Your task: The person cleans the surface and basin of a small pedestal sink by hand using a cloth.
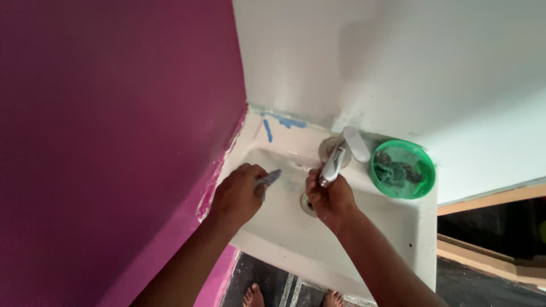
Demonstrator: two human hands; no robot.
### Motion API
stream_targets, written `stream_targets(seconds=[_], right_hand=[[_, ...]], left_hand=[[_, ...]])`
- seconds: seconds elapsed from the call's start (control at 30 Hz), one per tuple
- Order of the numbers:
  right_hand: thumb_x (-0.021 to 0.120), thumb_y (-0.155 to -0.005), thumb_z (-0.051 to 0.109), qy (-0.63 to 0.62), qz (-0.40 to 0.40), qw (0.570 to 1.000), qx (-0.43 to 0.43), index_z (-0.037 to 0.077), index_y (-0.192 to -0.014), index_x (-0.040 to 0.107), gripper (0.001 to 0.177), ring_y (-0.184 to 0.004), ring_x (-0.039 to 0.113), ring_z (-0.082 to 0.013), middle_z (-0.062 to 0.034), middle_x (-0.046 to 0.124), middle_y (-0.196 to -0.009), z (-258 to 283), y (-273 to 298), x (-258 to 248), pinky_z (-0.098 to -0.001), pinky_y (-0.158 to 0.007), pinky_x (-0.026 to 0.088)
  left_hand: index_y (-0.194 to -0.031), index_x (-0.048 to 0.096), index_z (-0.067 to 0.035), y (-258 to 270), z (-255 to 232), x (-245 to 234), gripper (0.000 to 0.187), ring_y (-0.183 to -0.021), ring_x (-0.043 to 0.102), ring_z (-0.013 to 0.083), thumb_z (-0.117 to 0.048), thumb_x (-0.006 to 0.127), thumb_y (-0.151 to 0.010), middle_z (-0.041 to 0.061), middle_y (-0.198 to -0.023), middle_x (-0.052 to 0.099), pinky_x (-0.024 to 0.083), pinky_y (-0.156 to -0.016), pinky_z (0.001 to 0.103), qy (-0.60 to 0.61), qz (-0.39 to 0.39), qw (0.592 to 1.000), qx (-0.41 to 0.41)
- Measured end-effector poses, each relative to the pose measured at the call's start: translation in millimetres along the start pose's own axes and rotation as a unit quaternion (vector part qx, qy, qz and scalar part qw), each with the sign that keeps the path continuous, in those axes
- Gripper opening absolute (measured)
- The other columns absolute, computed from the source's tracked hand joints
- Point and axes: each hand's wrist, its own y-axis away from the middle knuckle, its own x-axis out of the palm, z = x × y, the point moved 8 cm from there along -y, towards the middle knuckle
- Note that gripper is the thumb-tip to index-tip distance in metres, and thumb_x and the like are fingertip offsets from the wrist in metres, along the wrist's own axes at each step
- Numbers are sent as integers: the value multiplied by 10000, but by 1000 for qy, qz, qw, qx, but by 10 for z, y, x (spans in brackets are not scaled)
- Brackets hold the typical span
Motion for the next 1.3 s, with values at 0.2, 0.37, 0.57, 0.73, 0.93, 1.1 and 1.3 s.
stream_targets(seconds=[0.2,0.37,0.57,0.73,0.93,1.1,1.3], right_hand=[[423,-1054,169,-42,-21,998,48,92,-901,557,217,-596,552,-92,-13,564,-747,-162,96,-134,-180,-487,483],[475,-1042,277,127,-15,985,119,172,-814,504,253,-562,529,-79,14,567,-707,-262,708,182,-177,-442,455],[443,-1018,240,322,47,939,107,-49,-1053,654,360,-992,768,-253,-165,769,-996,-189,1512,950,-318,-896,656],[468,-988,276,445,61,890,78,-16,-1310,631,464,-1191,707,-257,-121,743,-1274,296,1806,1044,-380,-1005,570],[432,-1046,258,402,-108,909,18,26,-1334,610,411,-1190,678,-252,-134,714,-1294,670,1596,609,-411,-1049,527],[394,-1061,151,207,-68,976,-10,-76,-1277,583,366,-1169,671,-305,-204,688,-1230,359,812,294,-376,-1016,575],[505,-1012,99,362,-87,915,-158,-67,-1175,636,267,-1016,759,-287,-212,734,-1119,458,770,327,-346,-888,639]], left_hand=[[-1108,654,-78,527,-46,-395,196,-897,721,272,-152,649,-926,91,-1035,723,569,-807,434,11,-58,997,-54],[-1153,656,-92,915,33,-328,228,-820,727,260,-177,622,-945,97,-965,734,571,-778,431,-1,-57,994,-92],[-937,710,-91,1065,-262,290,107,-831,707,311,-104,635,-862,107,-899,741,522,-778,493,-79,-72,993,57],[-947,712,-59,698,-366,1228,127,-894,701,351,-116,605,-910,153,-906,715,537,-823,493,-78,86,993,18],[-917,714,-37,332,-387,1308,151,-850,728,370,-93,573,-924,193,-910,720,596,-782,483,-28,27,999,28],[-1123,572,-38,418,-244,447,295,-763,735,396,-309,557,-1007,199,-819,728,588,-700,519,37,10,998,-56],[-1119,559,-127,640,-311,211,302,-772,728,409,-395,588,-983,176,-791,738,569,-688,535,49,27,991,-120]])
